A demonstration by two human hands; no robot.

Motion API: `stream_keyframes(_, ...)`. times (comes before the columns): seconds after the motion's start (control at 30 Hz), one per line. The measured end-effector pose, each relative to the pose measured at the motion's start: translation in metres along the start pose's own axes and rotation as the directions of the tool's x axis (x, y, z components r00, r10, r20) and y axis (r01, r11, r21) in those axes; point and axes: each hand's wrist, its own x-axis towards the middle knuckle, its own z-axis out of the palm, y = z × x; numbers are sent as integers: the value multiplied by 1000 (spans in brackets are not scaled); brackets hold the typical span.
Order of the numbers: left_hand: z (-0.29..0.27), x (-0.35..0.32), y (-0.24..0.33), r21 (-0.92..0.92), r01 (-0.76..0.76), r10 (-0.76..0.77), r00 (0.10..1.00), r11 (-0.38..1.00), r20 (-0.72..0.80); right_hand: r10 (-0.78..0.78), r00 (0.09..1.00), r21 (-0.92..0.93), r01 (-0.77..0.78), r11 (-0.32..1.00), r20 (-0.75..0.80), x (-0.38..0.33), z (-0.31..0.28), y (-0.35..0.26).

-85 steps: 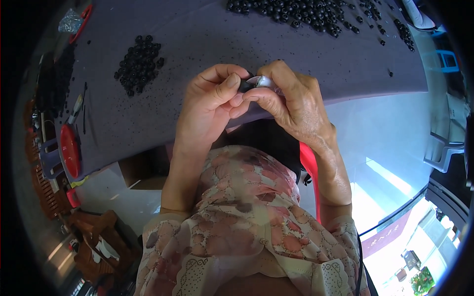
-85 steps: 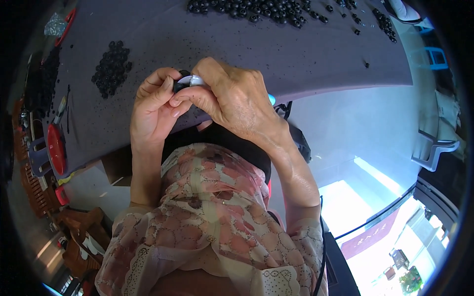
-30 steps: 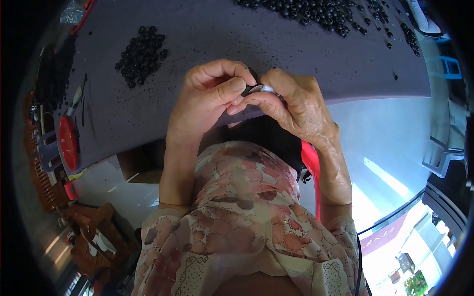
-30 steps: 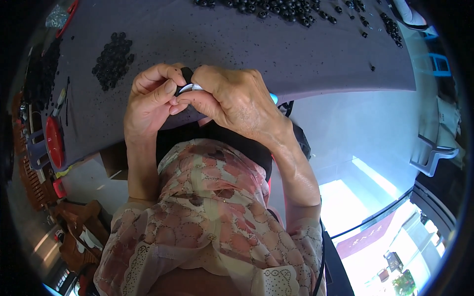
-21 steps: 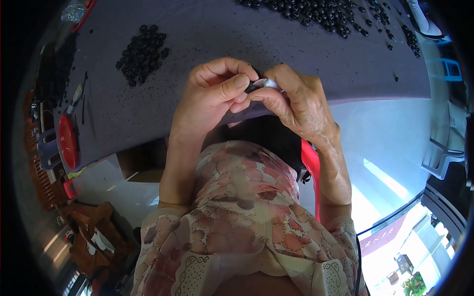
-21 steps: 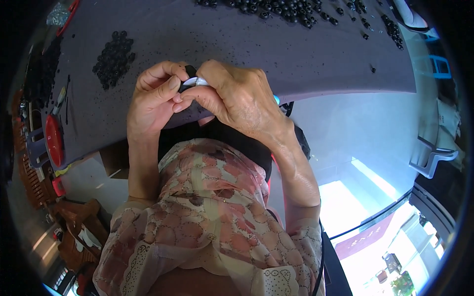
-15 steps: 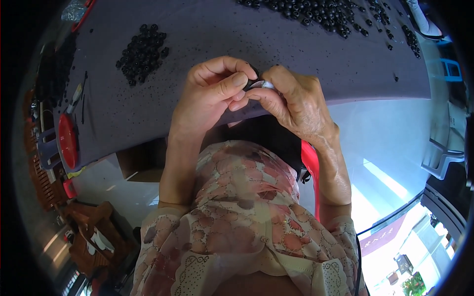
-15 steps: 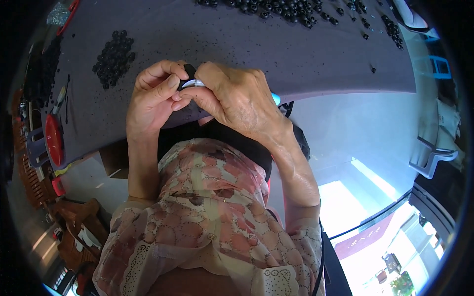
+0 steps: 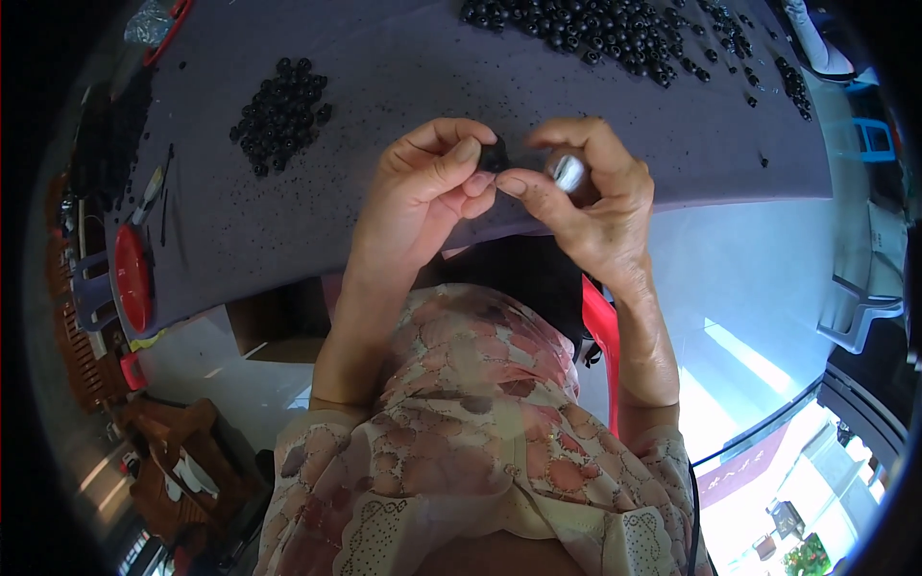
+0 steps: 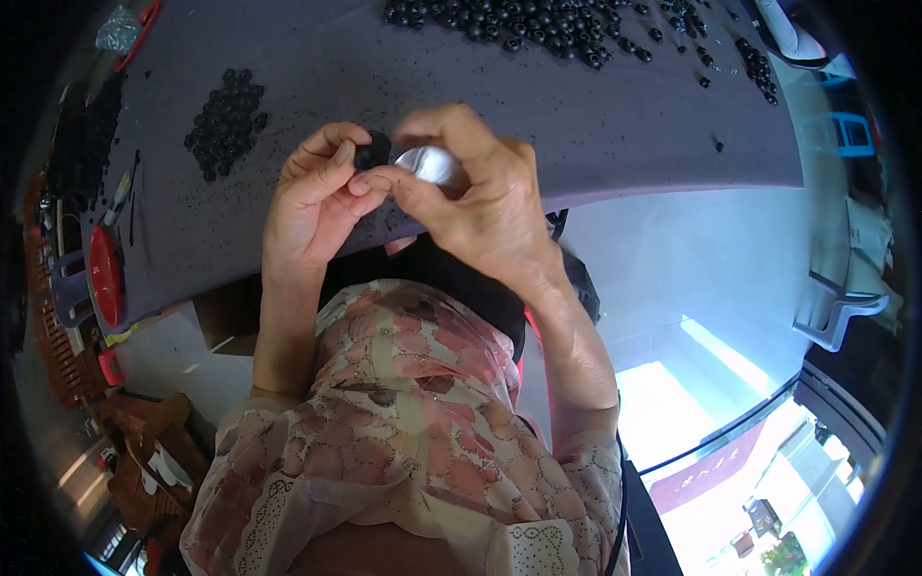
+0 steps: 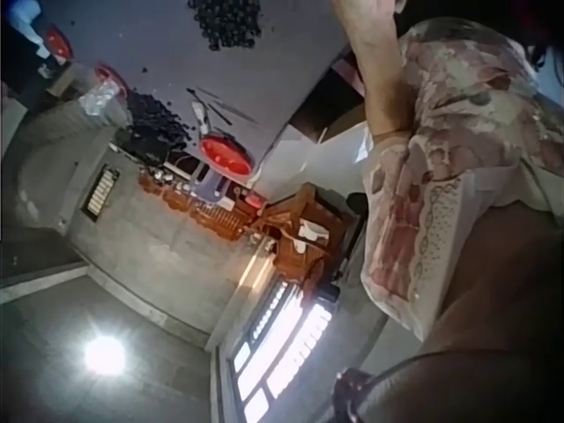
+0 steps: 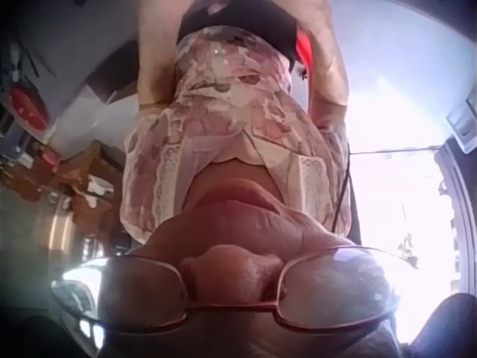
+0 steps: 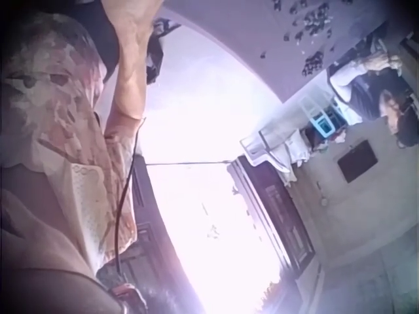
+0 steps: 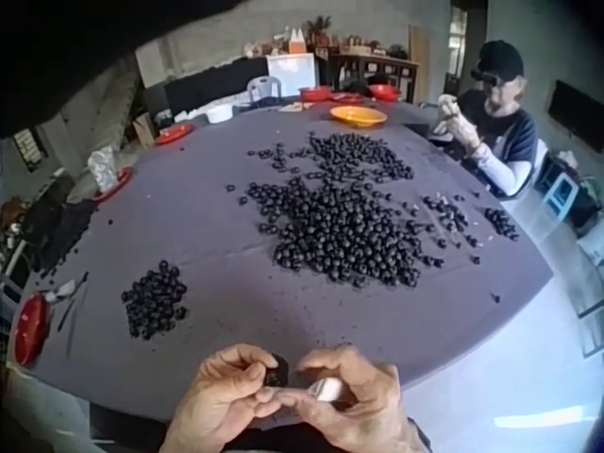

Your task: The person trims small black rubber pieces one at a time using a small blade, scraping excess material from each piece before placing it into a pile on the table.

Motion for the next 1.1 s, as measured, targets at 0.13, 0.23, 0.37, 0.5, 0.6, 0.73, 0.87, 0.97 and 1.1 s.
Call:
stream_keyframes(0.13, 3, 0, -6, -40, 18, -19, 1000, 999, -6, -239, 970, -55, 237, 970, -35, -1, 11, 10)
stream_keyframes(0.23, 0, -1, -6, -54, 27, -26, 999, 998, 25, -233, 973, -130, 231, 964, 0, -1, 7, 9)
stream_keyframes(0.37, 1, -2, -6, -122, 12, -1, 996, 992, 84, -345, 937, -136, 349, 927, 51, 0, 6, 14)
stream_keyframes(0.5, -5, -3, -3, -64, -6, 14, 990, 998, 137, -393, 912, -259, 409, 875, 113, 0, 5, 12)
stream_keyframes(0.6, -2, -2, -3, -56, -1, 9, 990, 998, 142, -448, 890, -353, 449, 821, 92, -2, 7, 8)
stream_keyframes(0.73, 1, -2, -3, -86, 20, -13, 996, 996, 87, -497, 863, -384, 490, 783, 87, -1, 5, 6)
stream_keyframes(0.87, -3, 1, -2, -164, 41, -10, 982, 986, 188, -578, 815, -377, 551, 744, 51, -1, 6, 10)
stream_keyframes(0.97, 0, -1, -2, -134, 12, 11, 985, 991, 173, -619, 784, -390, 587, 709, 53, -1, 6, 11)
stream_keyframes(1.1, -4, 0, -3, -123, 8, 16, 981, 992, 191, -642, 766, -379, 607, 699, 43, -1, 9, 14)
